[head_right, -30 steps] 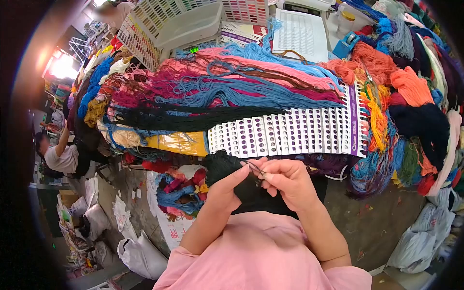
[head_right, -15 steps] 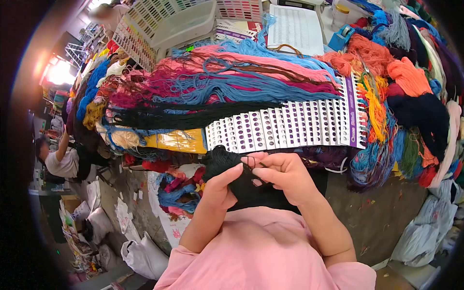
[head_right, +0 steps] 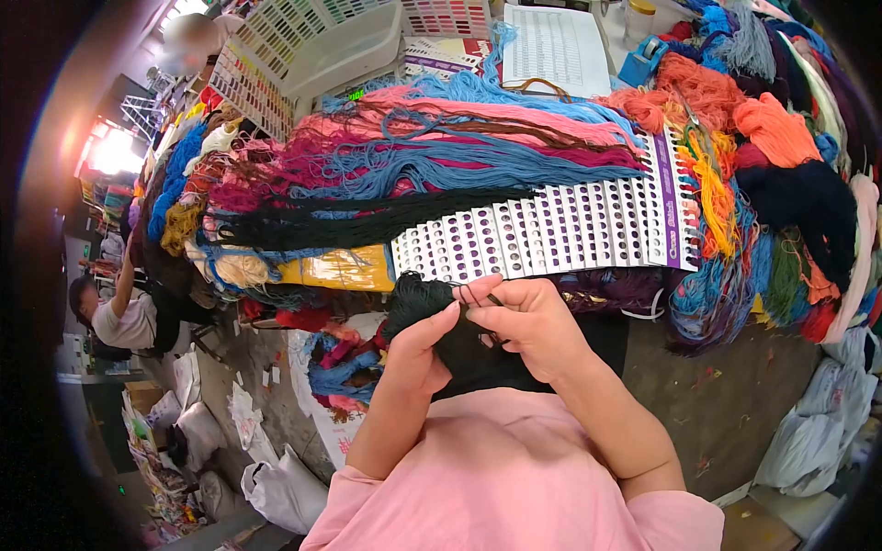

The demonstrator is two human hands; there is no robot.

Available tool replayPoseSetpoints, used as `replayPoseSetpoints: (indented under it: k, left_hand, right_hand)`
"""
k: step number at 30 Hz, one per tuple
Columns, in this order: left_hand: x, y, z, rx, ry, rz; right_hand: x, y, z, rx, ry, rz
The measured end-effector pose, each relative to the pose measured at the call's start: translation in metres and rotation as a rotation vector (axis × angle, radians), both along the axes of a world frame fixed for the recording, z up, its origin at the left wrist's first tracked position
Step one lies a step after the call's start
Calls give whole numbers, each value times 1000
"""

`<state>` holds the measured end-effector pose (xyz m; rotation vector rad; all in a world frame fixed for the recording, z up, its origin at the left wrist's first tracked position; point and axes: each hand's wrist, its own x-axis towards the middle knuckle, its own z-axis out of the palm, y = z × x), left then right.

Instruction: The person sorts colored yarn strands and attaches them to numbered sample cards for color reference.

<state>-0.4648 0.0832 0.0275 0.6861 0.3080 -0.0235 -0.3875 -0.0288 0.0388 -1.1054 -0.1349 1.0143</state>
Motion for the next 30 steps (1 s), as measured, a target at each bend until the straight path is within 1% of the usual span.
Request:
replayPoseSetpoints:
  k: [3,6,9,12,15,21,24,26,27,28,29,30]
  left_hand:
    - [-1,3,-3,-49,-22,-21]
    - [-3,5,-6,-169,-51,-35]
    - [-2,6,-8,-198,-80,-41]
    - [-1,8,-13,-200,-86,-26]
    - [-1,7,-11,-187,-59,-20]
    - [9,7,-5,29,-84,-76]
    - [16,6,0,159,13,-68]
    - [19,11,-4,432,-154,-32]
    - [20,16,-5,567,-241,-14]
    - [17,27,0,291,-21,100]
    - [9,52,-7,123,-36,207]
    - [8,68,-1,68,67,496]
  right_hand:
    - [2,-3,-5,54,23,3]
    - [5,-6,-6,186,95,35]
    - [7,-8,-10,229,143,42]
    - [7,-9,-12,325,183,14]
    - [6,-8,-14,361,169,-21]
    - [14,-18,-15,298,181,97]
    - [18,-23,-18,203,16,23]
    - [28,-27,-16,342,-129,-102]
    - [38,-36,-12,423,-9,-154]
    - [48,-51,-6,551,129,-218]
    - [60,-68,-2,647,267,-298]
    - [73,-89,1,770,241,-263]
